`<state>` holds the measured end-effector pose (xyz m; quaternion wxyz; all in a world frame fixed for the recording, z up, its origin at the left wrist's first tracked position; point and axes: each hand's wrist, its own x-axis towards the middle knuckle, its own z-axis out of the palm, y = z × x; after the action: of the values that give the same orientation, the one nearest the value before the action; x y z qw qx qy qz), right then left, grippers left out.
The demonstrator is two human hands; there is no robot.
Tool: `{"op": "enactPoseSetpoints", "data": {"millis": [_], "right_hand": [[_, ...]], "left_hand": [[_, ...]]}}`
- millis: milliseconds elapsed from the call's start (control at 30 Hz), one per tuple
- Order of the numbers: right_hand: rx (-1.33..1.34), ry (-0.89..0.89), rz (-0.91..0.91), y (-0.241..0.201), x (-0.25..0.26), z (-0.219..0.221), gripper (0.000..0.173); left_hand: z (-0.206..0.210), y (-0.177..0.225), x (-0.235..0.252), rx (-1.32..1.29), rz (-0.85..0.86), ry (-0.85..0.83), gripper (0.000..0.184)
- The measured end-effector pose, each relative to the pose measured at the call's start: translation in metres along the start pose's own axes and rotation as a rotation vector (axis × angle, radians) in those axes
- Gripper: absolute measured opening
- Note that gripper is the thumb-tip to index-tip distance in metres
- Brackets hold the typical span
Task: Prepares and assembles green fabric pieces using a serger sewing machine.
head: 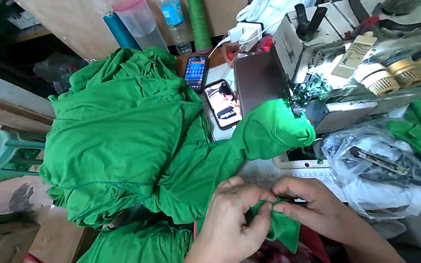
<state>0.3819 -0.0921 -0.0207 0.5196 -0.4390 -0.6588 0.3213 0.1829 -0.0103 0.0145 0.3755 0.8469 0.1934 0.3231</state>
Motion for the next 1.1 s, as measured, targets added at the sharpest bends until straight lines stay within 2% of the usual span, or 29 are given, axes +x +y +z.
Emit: {"op": "enactPoseSetpoints", "data": {"millis": [100,200,300,400,500,633,733,833,867,933,1033,1100], "right_hand": [[-0.087,0.062,0.021,0.001,-0.001,-0.004,0.022],[-0.138,0.146,0.007,-0.006,-0.001,-0.006,0.018],[-0.227,0.198,-0.08,-0.016,0.001,-0.004,0.021],[-0.329,0.221,-0.146,-0.019,0.004,0.005,0.018],[-0.364,0.248,-0.15,-0.015,0.005,0.013,0.016],[-0.314,0.28,-0.114,-0.012,0.006,0.01,0.023],[-0.071,0.313,-0.034,-0.011,0.003,0.007,0.02],[0.518,0.336,0.146,-0.012,0.004,0.004,0.013],[0.731,0.334,0.223,-0.014,0.005,0.003,0.013],[1.048,0.258,0.31,-0.012,0.003,0.0,0.018],[1.407,0.06,0.24,-0.001,-0.002,0.007,0.025],[1.502,0.032,0.144,0.003,-0.003,0.011,0.025]], "left_hand": [[-0.005,0.001,0.0,-0.004,0.066,-0.071,0.018],[-0.011,0.003,-0.001,0.017,0.132,-0.254,0.026],[-0.01,-0.002,-0.002,0.179,0.054,-0.326,0.037],[-0.004,-0.006,0.001,0.245,-0.018,-0.26,0.044],[0.011,-0.005,0.006,0.295,-0.079,-0.116,0.032],[0.022,-0.01,0.01,0.356,-0.085,0.064,0.018],[0.017,-0.014,0.01,0.357,-0.05,0.071,0.016],[0.01,-0.018,0.008,0.241,-0.027,0.032,0.012],[0.007,-0.019,0.007,0.098,-0.013,0.019,0.01],[0.003,-0.02,0.005,-0.35,0.005,-0.018,0.013],[0.003,-0.017,0.006,-0.891,0.025,-0.15,0.01],[0.011,-0.016,0.004,-0.996,0.027,-0.28,0.012]]}}
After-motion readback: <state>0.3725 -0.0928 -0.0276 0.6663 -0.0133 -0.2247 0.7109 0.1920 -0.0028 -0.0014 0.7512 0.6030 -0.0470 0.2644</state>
